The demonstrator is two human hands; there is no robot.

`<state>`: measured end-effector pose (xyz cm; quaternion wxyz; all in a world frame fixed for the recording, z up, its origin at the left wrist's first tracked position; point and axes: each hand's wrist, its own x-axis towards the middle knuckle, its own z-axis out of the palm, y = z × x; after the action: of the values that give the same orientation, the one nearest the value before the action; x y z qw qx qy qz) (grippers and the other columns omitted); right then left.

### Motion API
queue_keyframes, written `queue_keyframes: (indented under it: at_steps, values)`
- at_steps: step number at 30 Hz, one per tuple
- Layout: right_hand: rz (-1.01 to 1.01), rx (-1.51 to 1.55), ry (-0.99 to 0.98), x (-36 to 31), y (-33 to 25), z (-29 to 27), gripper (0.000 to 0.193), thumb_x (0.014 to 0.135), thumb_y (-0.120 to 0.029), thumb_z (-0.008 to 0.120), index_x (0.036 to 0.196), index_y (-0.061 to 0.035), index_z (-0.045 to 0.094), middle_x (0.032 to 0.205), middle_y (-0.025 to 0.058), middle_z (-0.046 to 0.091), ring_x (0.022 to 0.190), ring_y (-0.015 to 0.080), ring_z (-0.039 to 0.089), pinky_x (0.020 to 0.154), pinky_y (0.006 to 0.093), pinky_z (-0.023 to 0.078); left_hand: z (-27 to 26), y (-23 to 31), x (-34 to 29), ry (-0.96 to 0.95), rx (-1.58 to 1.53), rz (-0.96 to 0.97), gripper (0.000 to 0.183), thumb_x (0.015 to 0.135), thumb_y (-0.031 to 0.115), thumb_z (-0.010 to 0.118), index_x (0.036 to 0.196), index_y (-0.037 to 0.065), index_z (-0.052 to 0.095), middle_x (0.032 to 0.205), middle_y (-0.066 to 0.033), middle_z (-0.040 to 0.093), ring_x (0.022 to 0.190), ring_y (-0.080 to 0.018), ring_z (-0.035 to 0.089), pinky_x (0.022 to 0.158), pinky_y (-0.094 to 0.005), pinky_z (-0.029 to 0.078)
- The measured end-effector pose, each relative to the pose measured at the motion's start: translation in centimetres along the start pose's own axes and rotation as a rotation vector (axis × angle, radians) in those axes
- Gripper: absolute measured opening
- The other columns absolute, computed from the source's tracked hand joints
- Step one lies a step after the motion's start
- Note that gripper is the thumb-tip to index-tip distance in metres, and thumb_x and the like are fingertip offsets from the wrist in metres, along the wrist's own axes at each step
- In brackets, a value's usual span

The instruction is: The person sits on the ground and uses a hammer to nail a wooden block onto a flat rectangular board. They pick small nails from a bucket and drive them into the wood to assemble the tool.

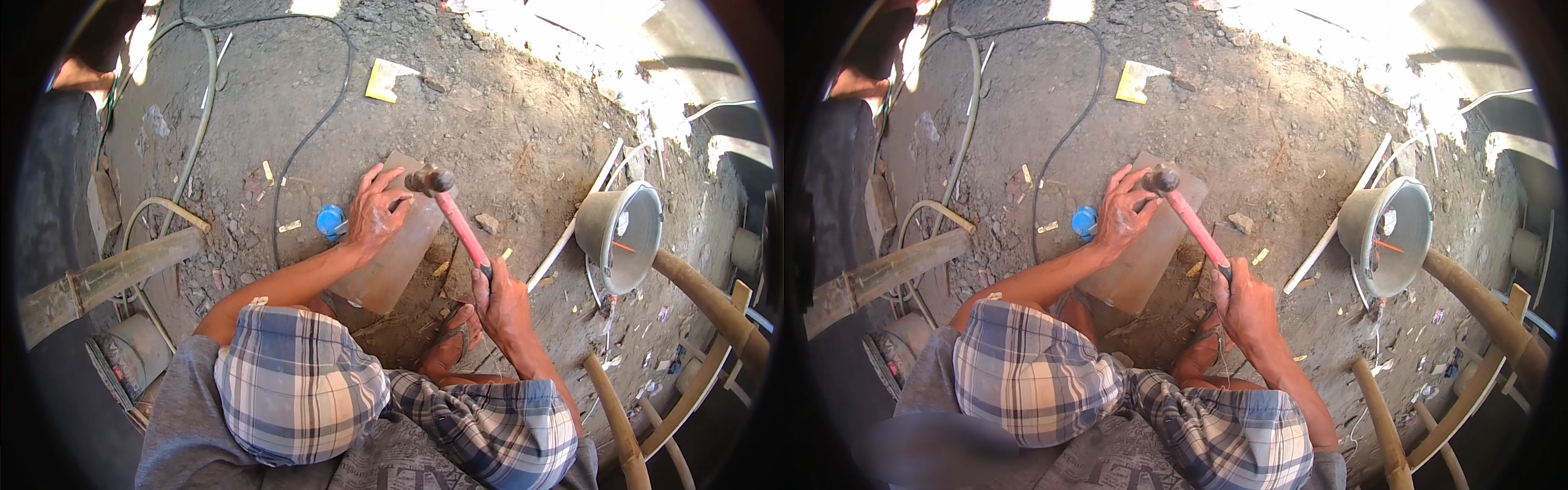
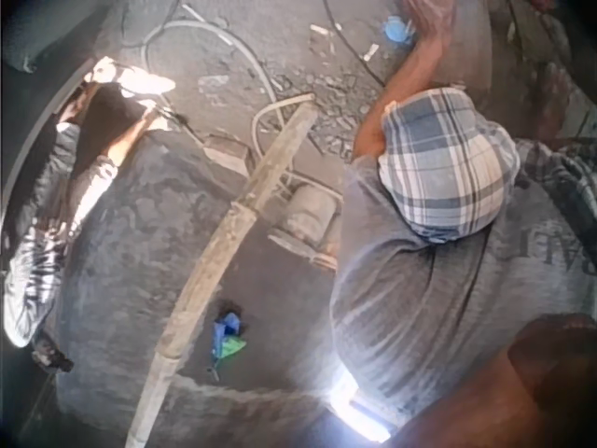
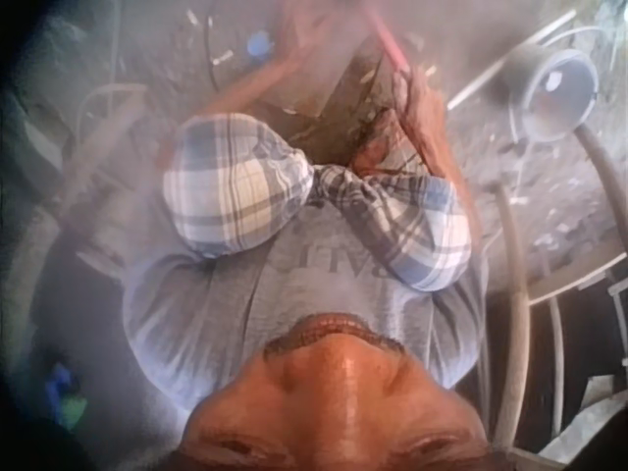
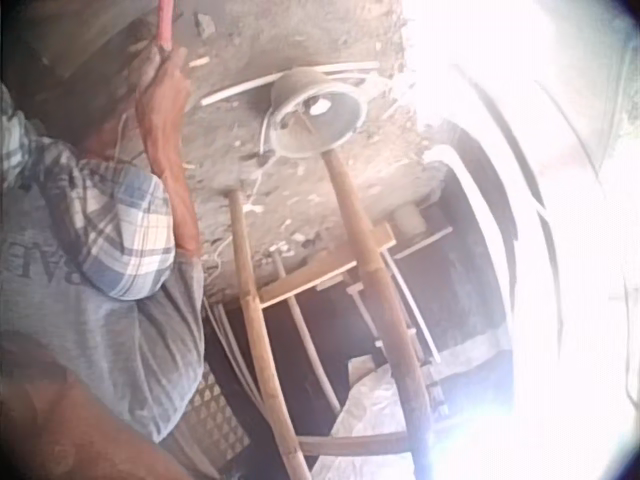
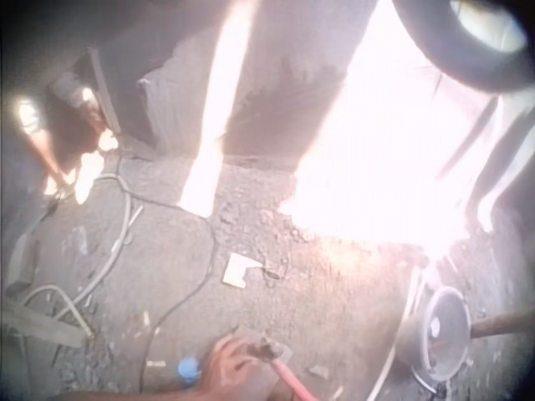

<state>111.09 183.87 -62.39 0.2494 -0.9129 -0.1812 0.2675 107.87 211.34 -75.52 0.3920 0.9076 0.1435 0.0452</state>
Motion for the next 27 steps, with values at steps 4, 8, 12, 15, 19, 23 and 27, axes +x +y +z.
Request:
queue_keyframes:
  at_steps: [4, 8, 12, 15, 19, 23, 27]
  values:
    - [0.046, -0.071, -0.075, 1.2, 2.0, 2.0, 0.025, 0.108, -0.026, 0.064, 0.114, -0.0035, 0.056, 0.075, 0.0279, 0.068, 0.070, 0.0517, 0.069, 0.062, 0.0584, 0.052, -0.2, -0.6, -0.3, -0.017, 0.020, 0.020, 0.016, 0.089, 0.016, 0.079, 0.101, 0.008, 0.086, 0.153, -0.0133, 0.064, 0.150, -0.0444, 0.047, 0.120, -0.0515, 0.045]
    - [0.055, 0.068, 0.035, 0.4, 0.0, 0.4, 0.026, 0.110, -0.027, 0.063, 0.108, -0.0026, 0.054, 0.075, 0.0298, 0.067, 0.070, 0.0529, 0.069, 0.061, 0.0594, 0.052, -0.1, 0.2, 0.2, 0.010, -0.020, 0.002, 0.016, 0.089, 0.016, 0.079, 0.100, 0.008, 0.086, 0.154, -0.0135, 0.064, 0.150, -0.0448, 0.047, 0.120, -0.0517, 0.045]
    - [0.042, -0.051, -0.047, 0.5, 1.9, 2.3, 0.023, 0.110, -0.025, 0.062, 0.114, -0.0023, 0.057, 0.073, 0.0296, 0.067, 0.069, 0.0531, 0.069, 0.059, 0.0591, 0.051, -0.1, -0.5, -0.1, -0.003, 0.001, 0.024, 0.017, 0.090, 0.018, 0.079, 0.099, 0.006, 0.085, 0.154, -0.0148, 0.064, 0.151, -0.0450, 0.047, 0.120, -0.0524, 0.044]
    - [0.074, 0.042, 0.000, 0.4, 1.8, 2.4, 0.024, 0.111, -0.025, 0.061, 0.118, -0.0027, 0.059, 0.072, 0.0295, 0.066, 0.068, 0.0531, 0.068, 0.059, 0.0590, 0.051, 0.0, -0.9, -0.5, -0.001, 0.005, 0.034, 0.023, 0.090, 0.025, 0.081, 0.101, 0.005, 0.084, 0.154, -0.0163, 0.063, 0.152, -0.0453, 0.045, 0.124, -0.0554, 0.038]
    - [0.091, 0.089, 0.025, -0.5, 0.9, 1.0, 0.023, 0.111, -0.024, 0.061, 0.120, -0.0030, 0.060, 0.073, 0.0292, 0.067, 0.069, 0.0522, 0.069, 0.060, 0.0581, 0.051, -0.3, 0.3, -0.7, -0.101, 0.168, 0.070, 0.060, 0.082, 0.044, 0.090, 0.125, 0.004, 0.074, 0.163, -0.0165, 0.054, 0.159, -0.0439, 0.037, 0.130, -0.0603, 0.027]
    - [0.042, 0.085, 0.038, -0.6, -0.2, 0.6, 0.023, 0.110, -0.022, 0.061, 0.120, -0.0021, 0.059, 0.073, 0.0287, 0.067, 0.070, 0.0520, 0.070, 0.060, 0.0578, 0.051, -0.5, 0.1, -0.8, -0.163, 0.193, 0.019, 0.114, 0.072, 0.059, 0.095, 0.159, 0.004, 0.045, 0.171, -0.0171, 0.044, 0.164, -0.0434, 0.028, 0.131, -0.0644, 0.021]
    - [0.010, 0.125, 0.097, -0.9, 0.1, 1.6, 0.023, 0.111, -0.023, 0.061, 0.119, -0.0016, 0.059, 0.073, 0.0294, 0.067, 0.071, 0.0524, 0.070, 0.061, 0.0583, 0.051, -0.4, 0.1, -0.8, -0.149, 0.171, 0.015, 0.134, 0.073, 0.058, 0.095, 0.171, 0.002, 0.022, 0.171, -0.0176, 0.044, 0.164, -0.0436, 0.026, 0.131, -0.0633, 0.022]
